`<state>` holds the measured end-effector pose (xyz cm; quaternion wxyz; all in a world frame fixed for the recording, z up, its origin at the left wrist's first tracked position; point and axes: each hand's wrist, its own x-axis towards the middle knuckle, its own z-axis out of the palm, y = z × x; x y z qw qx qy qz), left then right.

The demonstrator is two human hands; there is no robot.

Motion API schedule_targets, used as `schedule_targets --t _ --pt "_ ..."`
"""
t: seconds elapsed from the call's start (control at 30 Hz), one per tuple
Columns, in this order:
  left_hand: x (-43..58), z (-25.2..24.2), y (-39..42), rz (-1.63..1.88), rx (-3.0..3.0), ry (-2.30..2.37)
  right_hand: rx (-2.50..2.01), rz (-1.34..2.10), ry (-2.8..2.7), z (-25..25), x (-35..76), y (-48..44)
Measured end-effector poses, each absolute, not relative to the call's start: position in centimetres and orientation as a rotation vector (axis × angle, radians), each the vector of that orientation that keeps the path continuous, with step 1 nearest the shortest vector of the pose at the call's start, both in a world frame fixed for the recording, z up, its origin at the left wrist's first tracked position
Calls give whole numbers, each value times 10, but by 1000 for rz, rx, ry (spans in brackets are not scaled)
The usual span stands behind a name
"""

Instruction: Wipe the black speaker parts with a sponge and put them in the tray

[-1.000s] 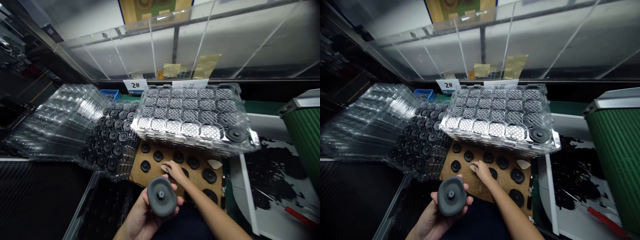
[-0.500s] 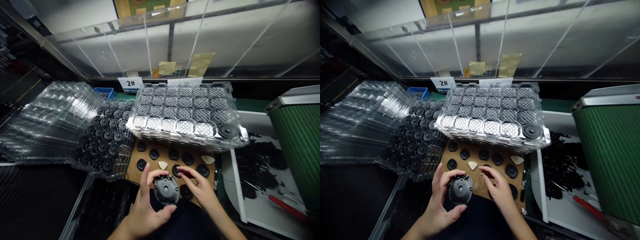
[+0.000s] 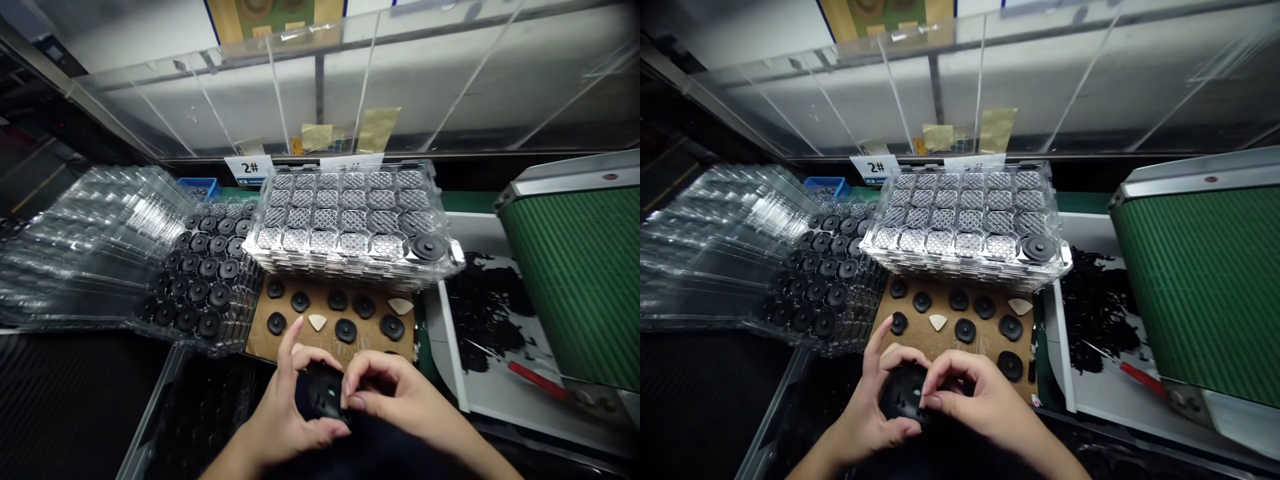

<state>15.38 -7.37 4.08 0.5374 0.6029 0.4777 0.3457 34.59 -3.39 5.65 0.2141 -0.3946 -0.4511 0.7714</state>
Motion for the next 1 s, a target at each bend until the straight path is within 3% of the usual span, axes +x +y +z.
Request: schedule_targets --t 0.17,0.73,0.9,1.0 --pt "153 49 -79 720 1237 1111 -961 2318 -1110 63 338 -28" --pt "146 47 -104 731 1212 1170 -884 2404 -957 58 330 -53" --pt "142 49 -99 801 1227 1164 -966 2328 -866 47 333 -62" --pt "136 45 -90 657 1168 1154 -1120 2135 -931 37 332 -66"
